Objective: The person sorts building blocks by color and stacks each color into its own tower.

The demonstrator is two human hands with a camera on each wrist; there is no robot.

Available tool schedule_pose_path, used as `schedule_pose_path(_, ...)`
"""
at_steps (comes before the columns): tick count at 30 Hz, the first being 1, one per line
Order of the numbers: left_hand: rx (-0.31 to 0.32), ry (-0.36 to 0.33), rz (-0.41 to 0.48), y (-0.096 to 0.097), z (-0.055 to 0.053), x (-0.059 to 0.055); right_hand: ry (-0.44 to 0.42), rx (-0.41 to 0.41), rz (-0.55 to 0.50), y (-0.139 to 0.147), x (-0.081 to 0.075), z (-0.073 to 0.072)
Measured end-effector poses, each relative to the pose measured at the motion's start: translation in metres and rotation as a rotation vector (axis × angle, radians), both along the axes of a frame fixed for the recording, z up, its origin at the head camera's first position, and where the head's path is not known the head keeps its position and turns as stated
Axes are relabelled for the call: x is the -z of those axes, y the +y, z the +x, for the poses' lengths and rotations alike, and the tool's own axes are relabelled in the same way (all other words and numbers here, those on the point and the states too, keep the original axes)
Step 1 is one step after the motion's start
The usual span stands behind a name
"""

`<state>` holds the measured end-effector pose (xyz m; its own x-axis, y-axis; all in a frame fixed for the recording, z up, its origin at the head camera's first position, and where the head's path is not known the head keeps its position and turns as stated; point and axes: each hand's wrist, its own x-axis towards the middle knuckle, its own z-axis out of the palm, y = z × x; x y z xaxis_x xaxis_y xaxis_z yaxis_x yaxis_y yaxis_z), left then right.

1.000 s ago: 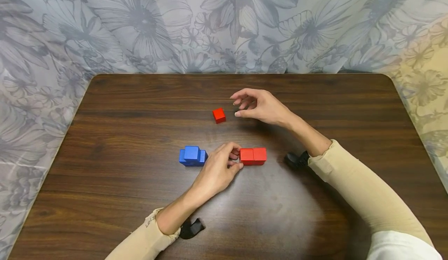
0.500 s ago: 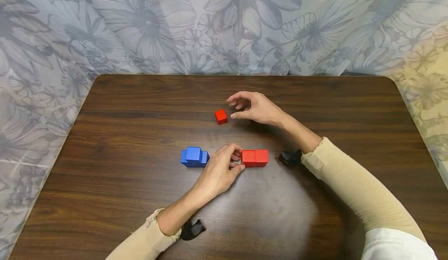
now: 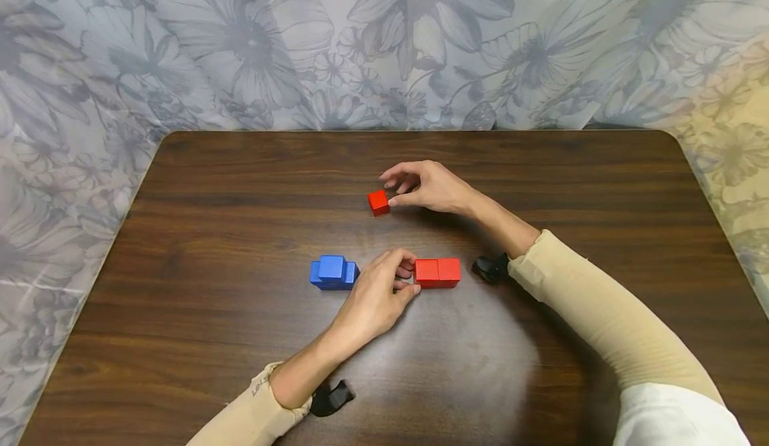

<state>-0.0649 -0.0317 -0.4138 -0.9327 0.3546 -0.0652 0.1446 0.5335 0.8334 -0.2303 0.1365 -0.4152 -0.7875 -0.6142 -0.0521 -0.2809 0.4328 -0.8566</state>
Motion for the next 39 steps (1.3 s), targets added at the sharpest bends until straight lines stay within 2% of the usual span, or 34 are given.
schedule_pose_path(5, 0.005, -0.001, -0.001, 0.001, 0.0, 0.0, -0.019, 0.0, -0.012, -0.002, 0.004, 0.0)
schedule_pose_path(15, 0.002, 0.019, 0.007, 0.0, 0.001, 0.002, -0.008, 0.013, 0.072, -0.009, 0.006, 0.002)
schedule_pose_path(22, -0.003, 0.009, 0.004, -0.001, 0.001, 0.002, 0.015, 0.009, 0.105, -0.012, 0.006, 0.001)
schedule_pose_path(33, -0.002, 0.006, 0.0, 0.0, 0.001, 0.001, 0.001, 0.012, 0.072, -0.006, 0.001, 0.0)
schedule_pose_path(39, -0.003, 0.002, -0.01, 0.0, 0.0, 0.001, -0.027, 0.05, 0.02, 0.003, -0.007, 0.002)
